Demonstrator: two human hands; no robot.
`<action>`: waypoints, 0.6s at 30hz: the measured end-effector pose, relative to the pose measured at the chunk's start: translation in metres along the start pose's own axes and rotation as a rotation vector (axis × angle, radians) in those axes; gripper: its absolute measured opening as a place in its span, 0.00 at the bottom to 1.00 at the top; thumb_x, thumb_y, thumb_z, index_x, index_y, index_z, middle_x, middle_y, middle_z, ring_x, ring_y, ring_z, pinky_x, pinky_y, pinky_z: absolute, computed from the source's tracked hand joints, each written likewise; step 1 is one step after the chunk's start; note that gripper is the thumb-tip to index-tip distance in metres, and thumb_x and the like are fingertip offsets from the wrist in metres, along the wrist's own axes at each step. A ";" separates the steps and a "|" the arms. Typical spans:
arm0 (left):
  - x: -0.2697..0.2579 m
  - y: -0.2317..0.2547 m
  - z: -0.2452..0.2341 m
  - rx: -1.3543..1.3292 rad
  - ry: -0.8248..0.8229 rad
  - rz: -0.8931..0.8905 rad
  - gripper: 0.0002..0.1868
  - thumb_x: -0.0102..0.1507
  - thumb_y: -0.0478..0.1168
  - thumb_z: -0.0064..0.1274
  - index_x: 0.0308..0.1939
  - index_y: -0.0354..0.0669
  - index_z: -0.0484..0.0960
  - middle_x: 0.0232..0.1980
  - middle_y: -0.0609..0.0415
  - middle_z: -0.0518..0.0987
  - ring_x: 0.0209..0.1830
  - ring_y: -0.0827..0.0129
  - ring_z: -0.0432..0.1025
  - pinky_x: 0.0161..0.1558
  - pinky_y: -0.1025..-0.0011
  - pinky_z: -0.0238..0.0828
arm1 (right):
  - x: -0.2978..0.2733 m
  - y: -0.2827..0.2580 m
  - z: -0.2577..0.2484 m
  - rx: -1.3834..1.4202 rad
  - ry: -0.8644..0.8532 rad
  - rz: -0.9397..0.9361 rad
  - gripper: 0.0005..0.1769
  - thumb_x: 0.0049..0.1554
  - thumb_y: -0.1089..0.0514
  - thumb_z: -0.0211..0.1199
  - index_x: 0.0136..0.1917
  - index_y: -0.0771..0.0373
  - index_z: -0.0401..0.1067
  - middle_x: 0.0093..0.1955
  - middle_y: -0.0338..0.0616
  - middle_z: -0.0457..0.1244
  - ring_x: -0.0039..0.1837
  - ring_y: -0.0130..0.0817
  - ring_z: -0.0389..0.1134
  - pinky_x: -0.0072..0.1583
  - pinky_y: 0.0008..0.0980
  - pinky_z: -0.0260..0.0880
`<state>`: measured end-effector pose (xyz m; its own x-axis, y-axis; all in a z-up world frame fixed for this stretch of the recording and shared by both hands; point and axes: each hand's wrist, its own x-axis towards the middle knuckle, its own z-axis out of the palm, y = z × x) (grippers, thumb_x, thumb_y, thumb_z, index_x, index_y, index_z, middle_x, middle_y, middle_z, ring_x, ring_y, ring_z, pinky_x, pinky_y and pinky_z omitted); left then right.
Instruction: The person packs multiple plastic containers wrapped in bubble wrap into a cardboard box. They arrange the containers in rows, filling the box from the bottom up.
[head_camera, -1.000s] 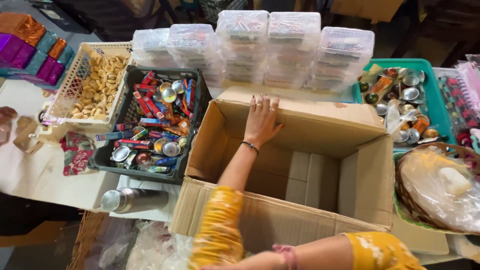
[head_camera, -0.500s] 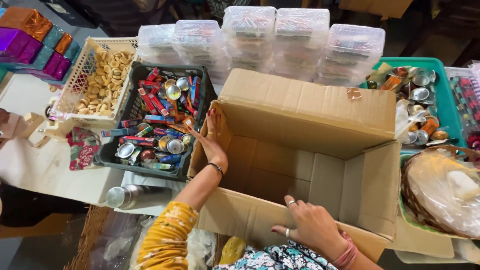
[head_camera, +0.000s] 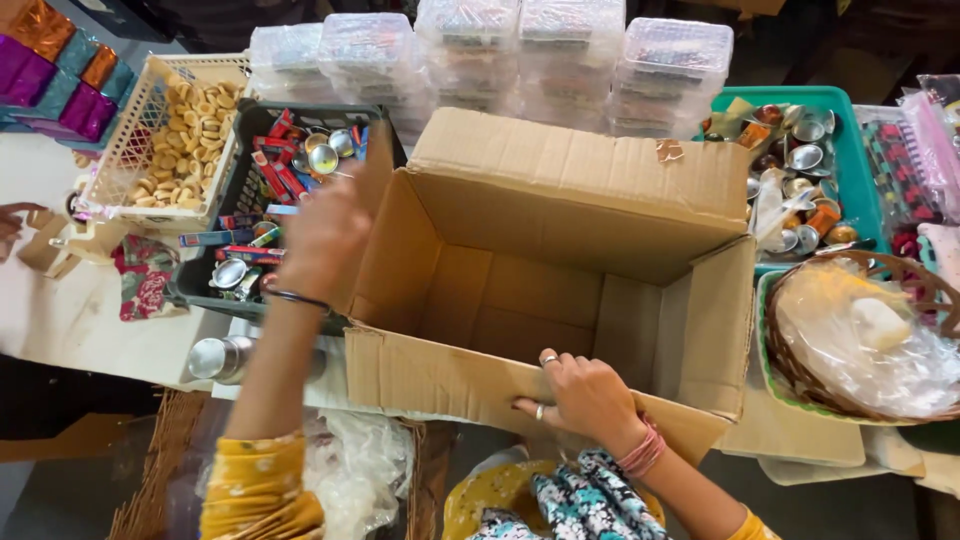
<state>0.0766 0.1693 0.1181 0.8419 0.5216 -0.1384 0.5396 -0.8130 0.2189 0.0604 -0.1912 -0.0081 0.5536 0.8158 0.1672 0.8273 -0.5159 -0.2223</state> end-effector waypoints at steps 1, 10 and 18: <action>0.003 -0.020 -0.005 0.122 0.014 -0.071 0.28 0.68 0.39 0.44 0.74 0.48 0.71 0.63 0.36 0.80 0.64 0.44 0.75 0.65 0.48 0.71 | -0.002 -0.001 0.002 -0.002 0.003 0.006 0.43 0.48 0.23 0.64 0.50 0.68 0.71 0.34 0.47 0.66 0.38 0.41 0.72 0.39 0.37 0.71; 0.029 -0.110 0.134 0.136 0.330 0.295 0.43 0.65 0.57 0.60 0.74 0.36 0.59 0.80 0.35 0.55 0.80 0.40 0.45 0.75 0.50 0.41 | 0.005 0.000 0.001 -0.055 0.074 0.026 0.43 0.48 0.22 0.64 0.50 0.66 0.74 0.32 0.45 0.65 0.35 0.39 0.71 0.38 0.35 0.70; 0.018 -0.096 0.153 -0.130 0.357 0.383 0.51 0.54 0.30 0.62 0.78 0.27 0.53 0.79 0.30 0.57 0.82 0.39 0.49 0.79 0.55 0.47 | -0.020 0.014 -0.041 0.243 0.569 -0.058 0.26 0.53 0.44 0.73 0.57 0.61 0.72 0.59 0.48 0.65 0.63 0.46 0.67 0.68 0.47 0.68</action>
<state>0.0405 0.2173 -0.0530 0.9132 0.2681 0.3069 0.1703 -0.9353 0.3103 0.0651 -0.2258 0.0250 0.5281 0.5389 0.6563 0.8491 -0.3463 -0.3989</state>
